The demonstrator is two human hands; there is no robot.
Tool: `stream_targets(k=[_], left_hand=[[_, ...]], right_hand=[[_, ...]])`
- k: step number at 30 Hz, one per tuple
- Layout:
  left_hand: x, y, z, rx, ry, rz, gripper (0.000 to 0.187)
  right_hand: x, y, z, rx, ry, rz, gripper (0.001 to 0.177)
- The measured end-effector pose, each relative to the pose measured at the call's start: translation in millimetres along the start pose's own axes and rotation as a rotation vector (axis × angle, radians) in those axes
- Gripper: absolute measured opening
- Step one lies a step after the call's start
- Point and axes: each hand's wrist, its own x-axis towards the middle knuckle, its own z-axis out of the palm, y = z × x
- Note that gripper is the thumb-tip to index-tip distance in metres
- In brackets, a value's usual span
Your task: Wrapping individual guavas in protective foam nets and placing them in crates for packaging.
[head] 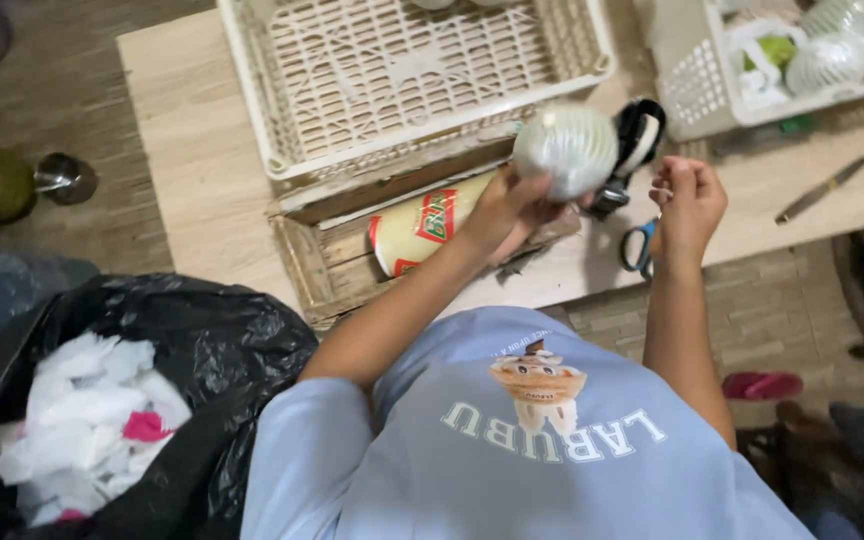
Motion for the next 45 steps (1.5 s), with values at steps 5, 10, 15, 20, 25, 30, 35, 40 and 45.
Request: stream_targets(k=[5,10,15,20,25,30,35,40,45], left_hand=[[109,-50,22,0.311,0.075,0.162,0.065],[162,-90,15,0.393,0.273,0.153,0.078],[160,-97,14,0.486,0.357,0.135,0.077],[152,-90,23,0.549,0.339,0.066,0.089],[159,-94,16,0.509,0.383,0.055,0.091],[160,-97,12,0.540,0.366,0.044,0.097],[157,-93,15,0.555,0.345,0.055,0.100],[140,-84,30,0.261,0.210,0.058,0.090],[87,-25,51,0.110,0.023,0.010,0.083]], right_hand=[[3,53,-13,-0.458,-0.018,0.555,0.023],[6,31,11,-0.357,0.076,0.665,0.021],[0,23,14,-0.377,0.095,0.698,0.019],[-14,-9,22,-0.372,0.154,0.560,0.021],[-53,12,10,-0.412,0.090,0.473,0.025],[-69,51,11,-0.447,0.088,0.469,0.030],[-53,56,5,-0.584,-0.065,0.515,0.030],[-62,49,-12,-0.819,-0.362,0.529,0.026],[-47,-77,2,-0.571,-0.396,0.171,0.012]])
